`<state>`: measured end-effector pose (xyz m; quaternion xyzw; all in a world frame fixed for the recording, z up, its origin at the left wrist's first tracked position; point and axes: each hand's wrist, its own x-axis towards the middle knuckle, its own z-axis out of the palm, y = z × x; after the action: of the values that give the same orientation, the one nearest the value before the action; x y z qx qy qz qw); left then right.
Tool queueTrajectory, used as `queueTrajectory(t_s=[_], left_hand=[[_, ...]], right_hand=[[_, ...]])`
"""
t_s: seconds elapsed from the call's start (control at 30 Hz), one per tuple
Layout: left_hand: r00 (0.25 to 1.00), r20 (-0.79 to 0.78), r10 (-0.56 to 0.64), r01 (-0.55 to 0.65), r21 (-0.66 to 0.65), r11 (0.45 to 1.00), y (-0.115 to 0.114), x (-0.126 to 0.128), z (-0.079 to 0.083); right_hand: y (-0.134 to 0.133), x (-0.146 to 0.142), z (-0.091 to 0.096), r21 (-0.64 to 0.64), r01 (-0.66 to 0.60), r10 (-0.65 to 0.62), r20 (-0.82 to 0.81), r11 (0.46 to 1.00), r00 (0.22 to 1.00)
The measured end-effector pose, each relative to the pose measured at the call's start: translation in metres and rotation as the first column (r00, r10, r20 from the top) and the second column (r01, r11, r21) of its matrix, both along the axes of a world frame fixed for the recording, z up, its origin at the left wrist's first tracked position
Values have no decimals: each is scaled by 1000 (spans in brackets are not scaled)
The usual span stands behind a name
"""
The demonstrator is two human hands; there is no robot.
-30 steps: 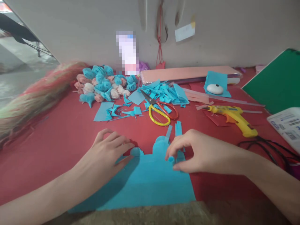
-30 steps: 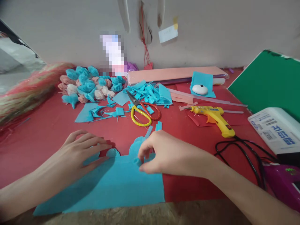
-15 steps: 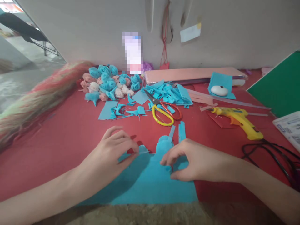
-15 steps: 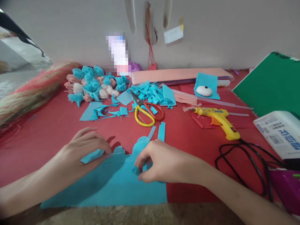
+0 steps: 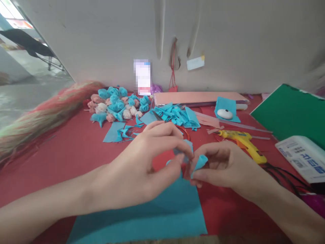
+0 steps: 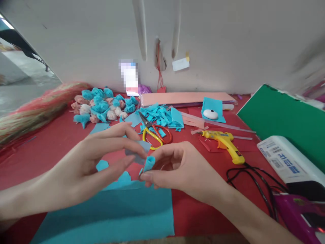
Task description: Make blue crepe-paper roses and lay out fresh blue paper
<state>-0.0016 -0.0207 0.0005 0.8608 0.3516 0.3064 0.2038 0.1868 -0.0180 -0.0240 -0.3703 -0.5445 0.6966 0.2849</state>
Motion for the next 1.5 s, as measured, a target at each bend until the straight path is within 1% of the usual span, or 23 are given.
queueTrajectory(t_s=[0.1, 0.17, 0.23, 0.33, 0.4, 0.47, 0.57, 0.67, 0.77, 0.83, 0.97, 1.03, 1.13, 1.23, 1.3, 1.37, 1.43, 1.5], left_hand=[[994, 111, 15, -8, -56, 998, 0, 5, 0], [986, 166, 18, -5, -79, 997, -1, 5, -1], [983, 183, 25, -5, -107, 994, -2, 6, -1], [982, 186, 43, -14, -151, 988, -4, 7, 0], [979, 198, 56, -18, -189, 982, -4, 8, 1], [975, 213, 68, -17, -231, 973, -4, 10, 2], [964, 253, 80, -5, -286, 958, -1, 10, 4], [949, 302, 89, 23, -348, 937, 2, 9, 5], [939, 335, 83, 70, -419, 906, 3, 7, 4], [940, 328, 90, 80, -469, 880, 3, 6, 3], [929, 354, 107, 94, -505, 858, 2, 6, 0], [915, 392, 96, 141, -531, 835, 2, 6, -3], [891, 445, 85, 214, -578, 788, 3, 7, -6], [865, 496, 82, 264, -588, 764, 4, 8, -7], [857, 510, 71, 279, -577, 768, 5, 10, -6], [868, 494, 47, 270, -550, 790, 5, 10, -6], [887, 460, 29, 231, -499, 835, 4, 10, -5], [900, 435, 26, 167, -400, 901, 3, 10, -6]], right_hand=[[-3, 0, 5, -17, 66, -66, 5, 998, 998], [-5, 0, 6, -15, 88, -88, 21, 996, 996], [-7, -1, 6, 27, 99, -100, 30, 995, 995], [-11, -3, 4, 128, 128, -134, 43, 984, 990], [-13, -3, 4, 150, 136, -142, 31, 979, 989], [-14, -3, 5, 113, 133, -133, -9, 985, 991], [-14, -2, 7, 4, 118, -118, -92, 993, 989], [-11, -2, 7, -71, 80, -91, -167, 994, 982], [-9, -2, 6, -104, 26, -50, -228, 994, 972], [-8, -2, 5, -123, 1, -34, -261, 992, 965], [-9, -2, 4, -170, -48, -7, -310, 984, 951], [-9, -3, 3, -191, -77, 8, -336, 979, 942], [-8, -5, 0, -212, -125, 33, -393, 969, 919], [-6, -7, -3, -222, -165, 52, -440, 961, 896], [-6, -7, -4, -209, -160, 53, -441, 965, 896], [-8, -7, -4, -175, -93, 14, -408, 980, 913], [-11, -7, -4, -122, 24, -65, -343, 992, 937], [-14, -6, -3, -48, 160, -167, -269, 986, 949]])
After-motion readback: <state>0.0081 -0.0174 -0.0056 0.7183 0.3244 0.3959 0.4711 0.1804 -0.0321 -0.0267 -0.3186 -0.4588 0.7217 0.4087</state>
